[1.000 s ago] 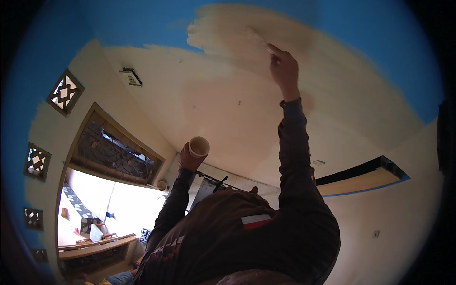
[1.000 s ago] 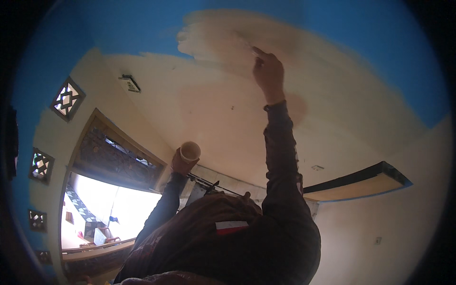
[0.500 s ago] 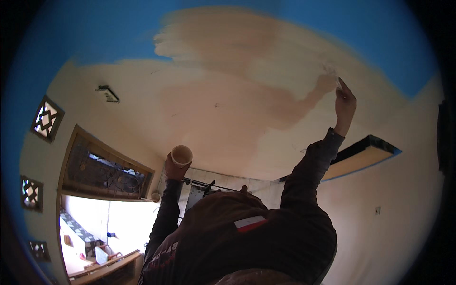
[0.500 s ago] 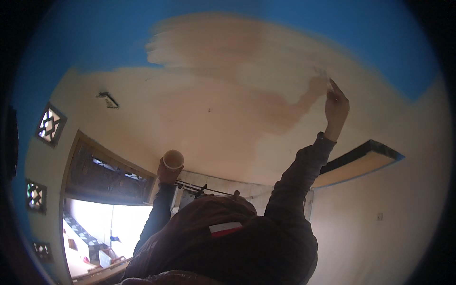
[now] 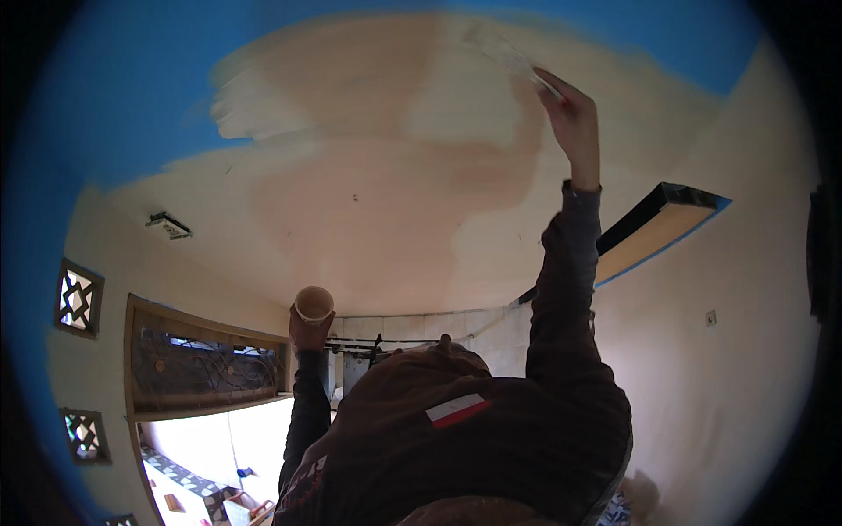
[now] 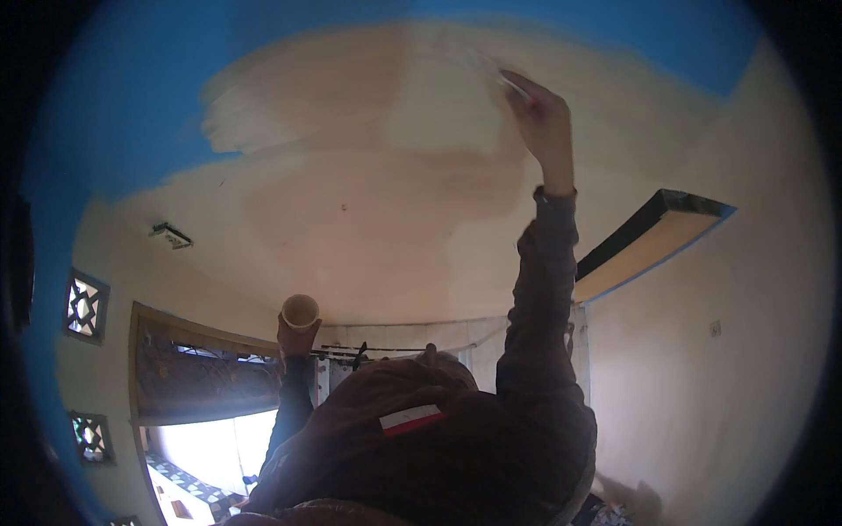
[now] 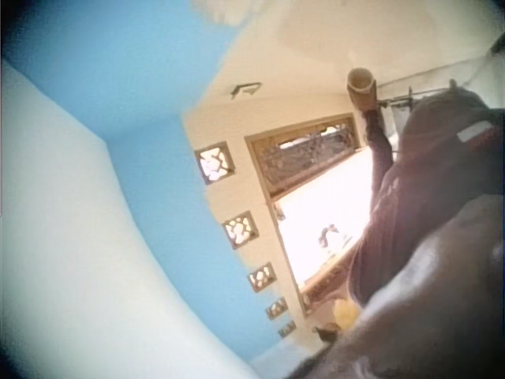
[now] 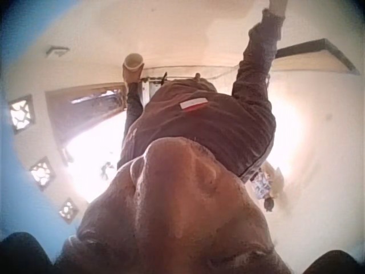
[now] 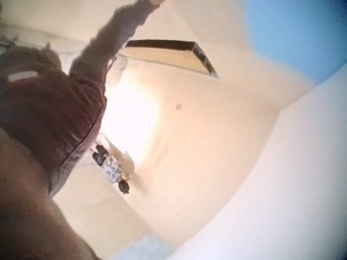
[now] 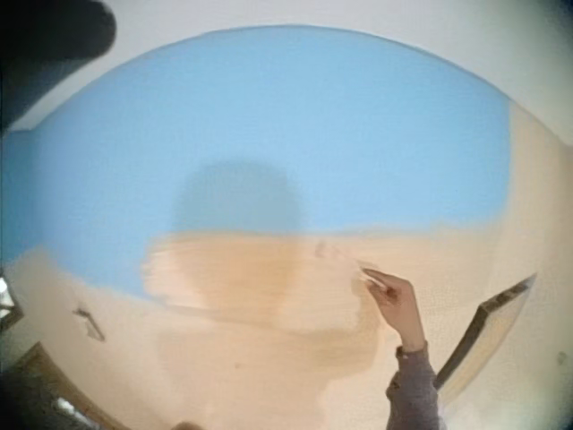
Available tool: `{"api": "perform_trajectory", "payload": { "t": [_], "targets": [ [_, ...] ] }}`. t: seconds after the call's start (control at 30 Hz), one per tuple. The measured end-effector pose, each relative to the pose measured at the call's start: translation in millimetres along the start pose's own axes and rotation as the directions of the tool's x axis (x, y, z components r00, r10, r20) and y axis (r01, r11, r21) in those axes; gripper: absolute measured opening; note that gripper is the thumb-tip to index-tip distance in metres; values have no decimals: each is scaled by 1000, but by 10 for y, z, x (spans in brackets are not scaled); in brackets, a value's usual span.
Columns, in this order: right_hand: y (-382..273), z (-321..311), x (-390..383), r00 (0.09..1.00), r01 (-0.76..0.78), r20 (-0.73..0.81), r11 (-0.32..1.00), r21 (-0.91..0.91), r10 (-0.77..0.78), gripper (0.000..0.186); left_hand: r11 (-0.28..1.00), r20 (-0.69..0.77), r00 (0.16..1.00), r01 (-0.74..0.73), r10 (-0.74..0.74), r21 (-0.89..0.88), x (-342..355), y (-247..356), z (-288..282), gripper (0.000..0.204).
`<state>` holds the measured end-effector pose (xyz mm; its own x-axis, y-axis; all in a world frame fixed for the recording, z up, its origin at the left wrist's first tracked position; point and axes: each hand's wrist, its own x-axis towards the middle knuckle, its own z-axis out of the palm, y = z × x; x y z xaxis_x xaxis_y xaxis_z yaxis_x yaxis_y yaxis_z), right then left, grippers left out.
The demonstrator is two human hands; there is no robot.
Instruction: The person paints a ceiling with white paint using a brush and a small container. They repeatedly dip the brush into the container and apply paint to the ceiling in broad strokes, gradually covering more area.
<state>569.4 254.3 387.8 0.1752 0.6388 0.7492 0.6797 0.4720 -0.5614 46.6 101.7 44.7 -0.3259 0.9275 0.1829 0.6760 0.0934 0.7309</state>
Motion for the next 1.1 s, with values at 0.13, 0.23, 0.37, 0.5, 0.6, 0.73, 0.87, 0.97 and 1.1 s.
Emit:
{"api": "perform_trajectory", "payload": {
  "t": [0.13,0.23,0.37,0.5,0.6,0.73,0.87,0.97,1.1],
  "targets": [
    [-303,203,372,988,155,20,988,-22,-155,30,999,-33,999,-2,4,47,-20,-29,10,84],
    [-154,295,629,955,291,-17,951,-108,-295,30,999,-47,999,12,-10,43,-30,18,-5,83],
    [95,-2,724,969,237,9,925,-296,-245,30,998,-48,997,56,-56,10,-38,57,-41,84],
    [411,-705,707,994,77,-36,905,-418,-101,30,997,-30,997,77,-76,15,-37,159,-38,85],
    [618,-1154,652,993,-39,-115,846,-531,-27,31,998,-47,997,63,-62,24,-43,107,-16,86],
    [690,-1646,510,957,-200,-285,577,-792,-60,27,999,-34,999,37,-37,7,-25,36,-4,88],
    [680,-1781,440,884,-332,-439,443,-833,-162,24,999,-19,999,42,-41,33,-60,0,-22,88],
    [908,-1848,502,867,-338,-439,369,-866,-235,21,999,29,999,-17,16,31,56,24,51,89],
    [632,-1049,689,919,-248,-364,491,-835,-154,21,999,19,1000,11,-12,38,23,0,13,90]
  ]
}}
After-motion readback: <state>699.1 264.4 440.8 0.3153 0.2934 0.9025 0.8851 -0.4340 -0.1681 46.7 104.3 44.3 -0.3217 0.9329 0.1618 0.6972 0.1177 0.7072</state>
